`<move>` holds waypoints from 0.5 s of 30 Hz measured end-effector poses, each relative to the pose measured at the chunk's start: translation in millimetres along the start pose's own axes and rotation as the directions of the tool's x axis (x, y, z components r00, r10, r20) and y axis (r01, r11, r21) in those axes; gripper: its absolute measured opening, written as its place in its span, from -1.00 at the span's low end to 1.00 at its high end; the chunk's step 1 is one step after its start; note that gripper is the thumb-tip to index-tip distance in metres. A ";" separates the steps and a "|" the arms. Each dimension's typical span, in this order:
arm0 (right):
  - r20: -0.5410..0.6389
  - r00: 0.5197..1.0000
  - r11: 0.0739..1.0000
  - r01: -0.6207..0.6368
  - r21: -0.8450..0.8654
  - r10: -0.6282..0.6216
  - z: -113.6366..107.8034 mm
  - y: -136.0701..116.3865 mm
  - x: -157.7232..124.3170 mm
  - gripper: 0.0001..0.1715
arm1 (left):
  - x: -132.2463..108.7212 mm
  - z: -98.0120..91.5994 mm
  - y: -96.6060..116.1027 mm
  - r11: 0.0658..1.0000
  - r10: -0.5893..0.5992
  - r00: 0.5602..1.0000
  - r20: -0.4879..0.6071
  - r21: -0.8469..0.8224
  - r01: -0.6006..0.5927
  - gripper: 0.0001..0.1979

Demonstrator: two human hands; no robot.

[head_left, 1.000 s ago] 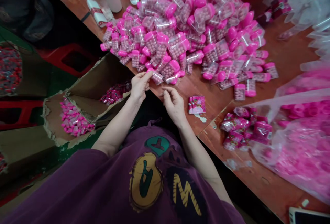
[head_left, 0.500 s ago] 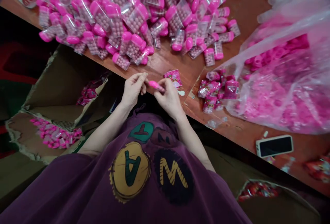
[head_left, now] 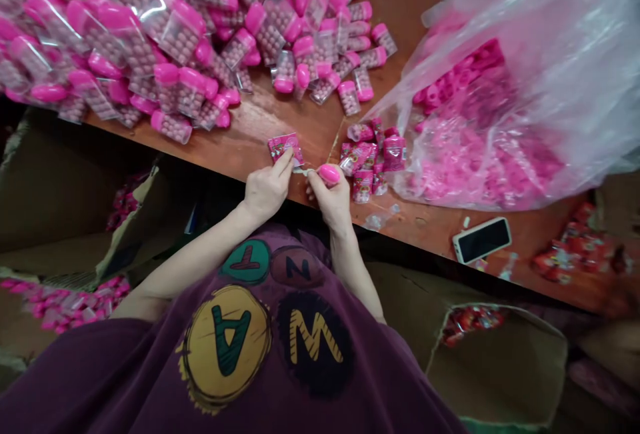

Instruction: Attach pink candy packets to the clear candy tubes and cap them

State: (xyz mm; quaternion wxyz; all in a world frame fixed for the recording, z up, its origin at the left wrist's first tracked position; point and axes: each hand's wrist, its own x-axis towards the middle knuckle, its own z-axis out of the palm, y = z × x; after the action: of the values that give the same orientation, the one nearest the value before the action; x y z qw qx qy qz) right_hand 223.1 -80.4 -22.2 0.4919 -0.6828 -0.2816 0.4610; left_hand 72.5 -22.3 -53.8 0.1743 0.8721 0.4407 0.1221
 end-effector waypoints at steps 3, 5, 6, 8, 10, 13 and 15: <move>-0.017 0.999 0.997 0.033 -0.074 -0.034 2.2 2.0 2.8 -0.62 | -4.3 0.1 -3.4 0.999 0.045 0.998 -0.052 -0.015 -0.046 -0.56; -0.039 0.993 0.970 0.099 -0.224 -0.111 4.7 1.0 9.6 -0.64 | -4.6 -2.0 -3.8 0.995 0.030 0.992 -0.125 -0.088 -0.042 -0.62; -0.040 0.988 0.939 0.128 -0.319 -0.148 6.6 -0.6 13.9 -0.64 | -4.2 -3.4 -3.5 0.989 0.012 0.985 -0.172 -0.141 -0.037 -0.64; -0.023 0.986 0.850 0.132 -0.509 -0.167 12.0 -6.1 23.0 -0.61 | -3.2 -6.4 -2.8 0.964 -0.048 0.966 -0.253 -0.264 -0.021 -0.68; 0.005 0.993 0.741 0.094 -0.665 -0.121 18.2 -13.1 31.3 -0.55 | -2.2 -9.3 -2.0 0.930 -0.115 0.952 -0.283 -0.368 0.002 -0.73; 0.055 0.997 0.623 0.075 -0.779 -0.051 24.9 -20.5 40.4 -0.56 | -0.7 -12.5 -0.2 0.896 -0.188 0.949 -0.255 -0.441 0.059 -0.79; 0.074 0.996 0.615 0.084 -0.784 -0.042 26.4 -21.4 44.3 -0.59 | 0.6 -14.1 1.0 0.886 -0.216 0.951 -0.219 -0.454 0.097 -0.82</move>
State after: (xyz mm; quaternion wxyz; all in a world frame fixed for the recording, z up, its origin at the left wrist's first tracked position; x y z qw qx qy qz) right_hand 219.1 -24.7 -20.2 0.1527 -0.8075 -0.4905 0.2900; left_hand 68.5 -19.6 -40.6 0.3149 0.7476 0.4907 0.3181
